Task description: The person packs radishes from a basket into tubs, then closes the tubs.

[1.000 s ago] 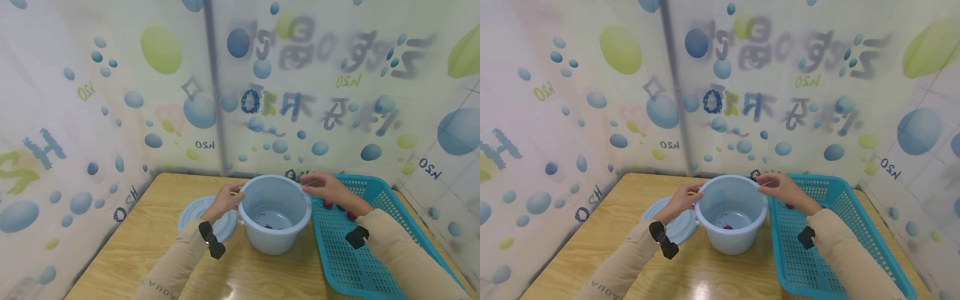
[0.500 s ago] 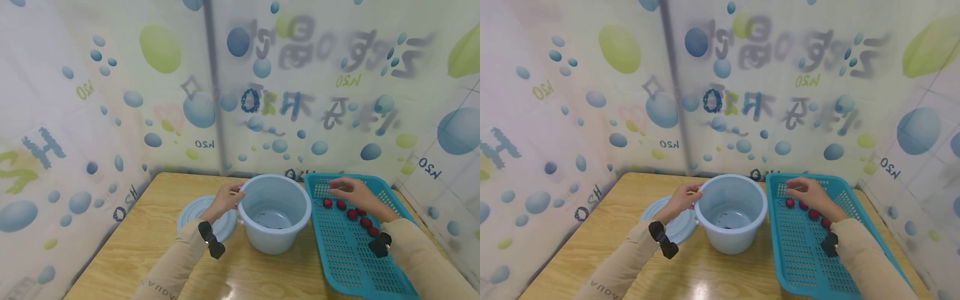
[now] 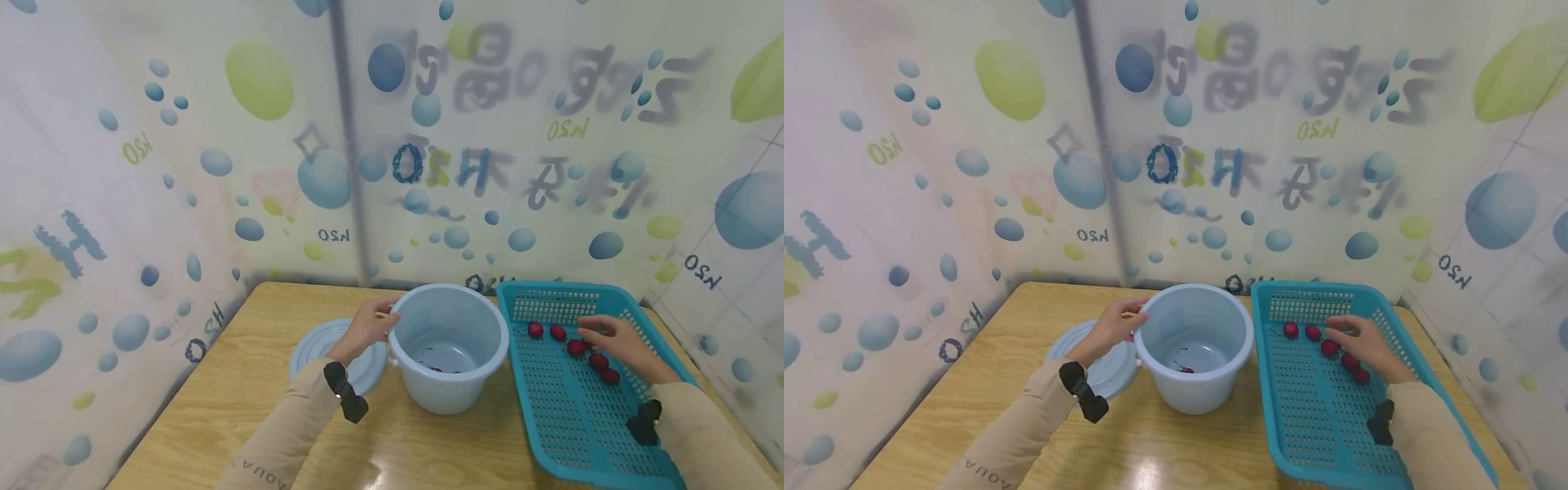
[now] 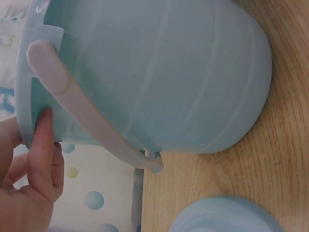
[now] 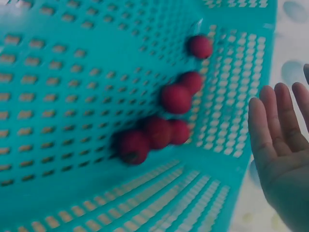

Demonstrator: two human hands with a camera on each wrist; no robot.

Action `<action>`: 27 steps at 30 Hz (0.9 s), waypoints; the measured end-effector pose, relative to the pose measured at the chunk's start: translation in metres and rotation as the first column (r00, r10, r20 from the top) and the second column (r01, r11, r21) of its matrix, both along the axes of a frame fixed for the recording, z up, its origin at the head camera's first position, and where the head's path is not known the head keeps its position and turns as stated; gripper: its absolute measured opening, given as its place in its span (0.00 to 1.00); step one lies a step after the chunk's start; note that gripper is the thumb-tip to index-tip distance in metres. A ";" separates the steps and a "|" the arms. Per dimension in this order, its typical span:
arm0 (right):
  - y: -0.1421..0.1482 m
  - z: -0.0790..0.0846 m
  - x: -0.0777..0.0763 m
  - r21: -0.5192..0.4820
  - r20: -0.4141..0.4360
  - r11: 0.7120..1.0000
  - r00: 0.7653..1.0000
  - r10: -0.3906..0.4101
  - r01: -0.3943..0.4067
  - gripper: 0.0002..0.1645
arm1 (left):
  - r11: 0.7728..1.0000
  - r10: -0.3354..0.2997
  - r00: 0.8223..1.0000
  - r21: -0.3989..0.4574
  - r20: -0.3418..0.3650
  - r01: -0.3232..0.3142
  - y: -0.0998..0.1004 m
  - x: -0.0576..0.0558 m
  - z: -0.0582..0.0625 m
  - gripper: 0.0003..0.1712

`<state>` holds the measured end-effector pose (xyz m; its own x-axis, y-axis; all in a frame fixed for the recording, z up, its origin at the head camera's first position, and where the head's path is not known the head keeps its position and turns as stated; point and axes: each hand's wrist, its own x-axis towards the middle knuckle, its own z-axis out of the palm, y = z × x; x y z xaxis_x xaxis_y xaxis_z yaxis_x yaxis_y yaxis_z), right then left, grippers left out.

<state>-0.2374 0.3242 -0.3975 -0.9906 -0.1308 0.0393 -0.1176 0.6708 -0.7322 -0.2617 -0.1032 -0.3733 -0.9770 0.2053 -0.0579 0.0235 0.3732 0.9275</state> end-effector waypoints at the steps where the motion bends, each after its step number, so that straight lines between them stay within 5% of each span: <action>1: 0.004 -0.004 0.001 0.009 0.006 1.000 1.000 -0.004 0.004 0.32 | 1.000 0.000 1.000 -0.001 -0.001 0.000 0.000 0.000 0.000 0.24; 9: 0.035 -0.034 -0.002 0.131 0.053 0.989 0.996 -0.073 0.066 0.37 | 1.000 0.002 1.000 0.003 -0.006 -0.002 -0.001 0.001 -0.001 0.24; 17: 0.038 -0.034 0.005 0.127 0.197 0.989 0.976 -0.098 0.074 0.39 | 1.000 -0.003 1.000 -0.008 -0.012 0.003 -0.001 0.001 0.000 0.23; 27: 0.042 -0.042 0.011 0.129 0.190 0.990 0.978 -0.088 0.064 0.40 | 1.000 -0.011 1.000 -0.003 -0.021 0.011 0.000 0.001 0.000 0.23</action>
